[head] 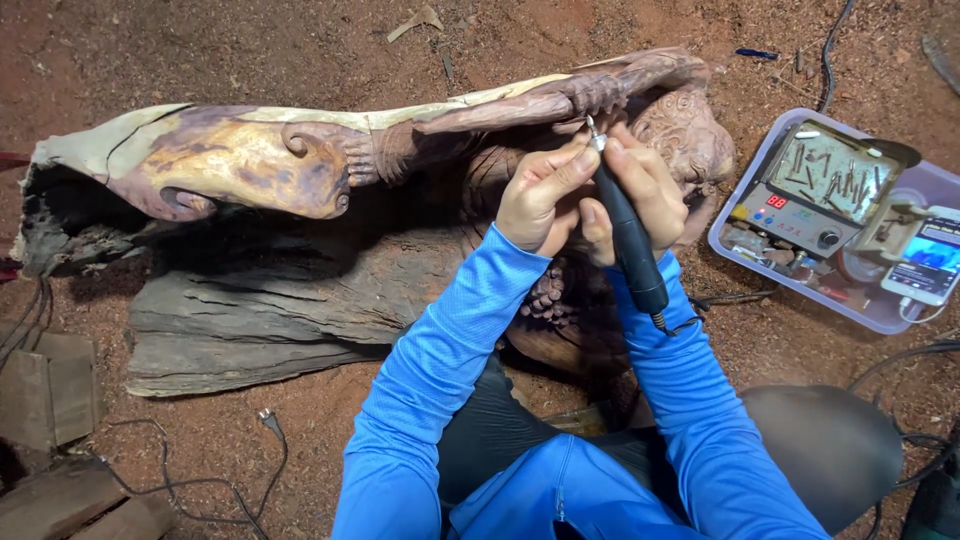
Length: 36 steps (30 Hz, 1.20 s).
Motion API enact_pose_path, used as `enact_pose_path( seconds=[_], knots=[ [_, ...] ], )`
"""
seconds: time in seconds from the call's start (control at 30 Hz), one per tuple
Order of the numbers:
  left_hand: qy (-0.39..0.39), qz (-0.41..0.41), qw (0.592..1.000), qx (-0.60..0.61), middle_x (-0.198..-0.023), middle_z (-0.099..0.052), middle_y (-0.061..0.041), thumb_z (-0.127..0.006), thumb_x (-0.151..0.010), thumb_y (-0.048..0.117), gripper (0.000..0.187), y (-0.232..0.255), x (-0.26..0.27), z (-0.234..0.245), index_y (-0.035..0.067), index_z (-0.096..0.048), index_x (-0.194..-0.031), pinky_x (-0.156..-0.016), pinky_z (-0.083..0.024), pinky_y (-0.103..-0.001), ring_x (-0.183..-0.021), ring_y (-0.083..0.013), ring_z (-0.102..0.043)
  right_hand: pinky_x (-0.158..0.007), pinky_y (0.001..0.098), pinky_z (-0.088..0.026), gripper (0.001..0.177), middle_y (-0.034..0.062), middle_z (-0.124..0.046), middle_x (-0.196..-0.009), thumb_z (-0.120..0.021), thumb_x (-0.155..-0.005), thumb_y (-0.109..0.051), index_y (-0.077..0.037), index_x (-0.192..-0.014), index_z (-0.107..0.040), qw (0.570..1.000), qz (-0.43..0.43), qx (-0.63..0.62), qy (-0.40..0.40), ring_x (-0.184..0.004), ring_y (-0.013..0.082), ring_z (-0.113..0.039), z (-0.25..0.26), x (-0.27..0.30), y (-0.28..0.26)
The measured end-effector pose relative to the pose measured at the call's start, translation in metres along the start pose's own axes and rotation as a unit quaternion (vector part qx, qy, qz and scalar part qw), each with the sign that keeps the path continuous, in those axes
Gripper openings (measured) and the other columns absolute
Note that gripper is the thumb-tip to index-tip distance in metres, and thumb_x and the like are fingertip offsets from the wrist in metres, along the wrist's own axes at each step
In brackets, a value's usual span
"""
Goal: Using a handheld rotary tool to carve intricate details and textures into a large wooden sculpture.
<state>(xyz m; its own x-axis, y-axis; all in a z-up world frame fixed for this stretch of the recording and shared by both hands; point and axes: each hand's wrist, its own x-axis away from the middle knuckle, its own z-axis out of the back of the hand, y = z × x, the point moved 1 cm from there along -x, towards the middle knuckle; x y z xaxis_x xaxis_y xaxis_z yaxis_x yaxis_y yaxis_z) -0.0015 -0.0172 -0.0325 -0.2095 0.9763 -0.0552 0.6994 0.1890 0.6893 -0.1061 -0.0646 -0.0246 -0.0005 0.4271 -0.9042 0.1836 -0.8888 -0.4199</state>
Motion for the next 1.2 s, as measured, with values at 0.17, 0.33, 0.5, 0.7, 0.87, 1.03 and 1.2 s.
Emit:
enact_pose_path(
  seconds=[0.17,0.33,0.5,0.7,0.87,1.03,1.2],
  knots=[
    [-0.014,0.011,1.000,0.021,-0.089,-0.061,-0.008,-0.064,-0.100,0.011,0.022,0.022,0.000,-0.016,-0.008,-0.074,-0.100,-0.085,-0.051,-0.024,-0.095,-0.0121,-0.058,-0.092,0.0614,-0.056,0.048,0.0336,-0.071,-0.088,-0.081,-0.082,-0.014,0.024,-0.110,-0.071,1.000,-0.002,-0.004,-0.019,-0.089,0.0494,-0.072,-0.005,-0.009,-0.007],
    [-0.013,0.022,0.999,0.035,-0.081,-0.058,-0.009,-0.062,-0.099,0.010,0.022,0.029,-0.003,-0.021,-0.009,-0.073,-0.097,-0.070,-0.052,-0.020,-0.082,-0.0110,-0.059,-0.093,0.0621,-0.056,0.049,0.0335,-0.070,-0.087,-0.083,-0.082,-0.012,0.024,-0.112,-0.071,0.999,-0.008,-0.009,-0.035,-0.087,0.0489,-0.072,-0.003,-0.009,-0.005],
    [-0.006,0.020,0.999,0.034,-0.073,-0.052,-0.004,-0.062,-0.098,0.009,0.021,0.044,-0.003,-0.039,-0.007,-0.072,-0.087,-0.060,-0.047,-0.015,-0.074,-0.0057,-0.053,-0.092,0.0617,-0.056,0.045,0.0337,-0.069,-0.091,-0.081,-0.086,-0.009,0.024,-0.114,-0.070,0.999,-0.006,-0.005,-0.034,-0.092,0.0491,-0.072,-0.006,-0.014,-0.008],
    [-0.019,0.021,1.000,0.013,-0.075,-0.050,-0.002,-0.061,-0.098,0.011,0.021,0.039,-0.002,-0.033,-0.003,-0.072,-0.086,-0.059,-0.042,-0.014,-0.076,-0.0039,-0.049,-0.092,0.0614,-0.055,0.045,0.0343,-0.069,-0.094,-0.081,-0.088,-0.009,0.023,-0.116,-0.069,0.999,-0.009,-0.006,-0.036,-0.095,0.0497,-0.072,-0.004,-0.014,-0.011],
    [-0.015,0.017,0.999,0.023,-0.072,-0.048,-0.002,-0.061,-0.098,0.010,0.021,0.043,-0.004,-0.037,-0.003,-0.071,-0.084,-0.058,-0.042,-0.013,-0.073,-0.0039,-0.049,-0.090,0.0603,-0.056,0.045,0.0353,-0.069,-0.095,-0.081,-0.088,-0.010,0.023,-0.116,-0.069,0.999,-0.008,-0.007,-0.037,-0.095,0.0502,-0.071,-0.005,-0.015,-0.011],
    [-0.011,0.011,1.000,0.023,-0.073,-0.051,-0.003,-0.061,-0.098,0.009,0.021,0.048,-0.001,-0.043,-0.004,-0.071,-0.085,-0.061,-0.043,-0.014,-0.076,-0.0045,-0.051,-0.087,0.0577,-0.057,0.044,0.0365,-0.069,-0.097,-0.080,-0.089,-0.010,0.023,-0.117,-0.069,0.999,-0.009,-0.003,-0.036,-0.096,0.0513,-0.072,-0.008,-0.015,-0.011],
    [-0.009,0.008,1.000,0.012,-0.078,-0.054,-0.001,-0.063,-0.099,0.011,0.021,0.042,0.003,-0.040,-0.003,-0.073,-0.087,-0.070,-0.044,-0.014,-0.084,-0.0035,-0.049,-0.087,0.0558,-0.057,0.045,0.0385,-0.070,-0.104,-0.079,-0.089,-0.011,0.023,-0.118,-0.068,0.999,-0.010,-0.007,-0.030,-0.099,0.0507,-0.072,-0.007,-0.014,-0.012]
  ],
)
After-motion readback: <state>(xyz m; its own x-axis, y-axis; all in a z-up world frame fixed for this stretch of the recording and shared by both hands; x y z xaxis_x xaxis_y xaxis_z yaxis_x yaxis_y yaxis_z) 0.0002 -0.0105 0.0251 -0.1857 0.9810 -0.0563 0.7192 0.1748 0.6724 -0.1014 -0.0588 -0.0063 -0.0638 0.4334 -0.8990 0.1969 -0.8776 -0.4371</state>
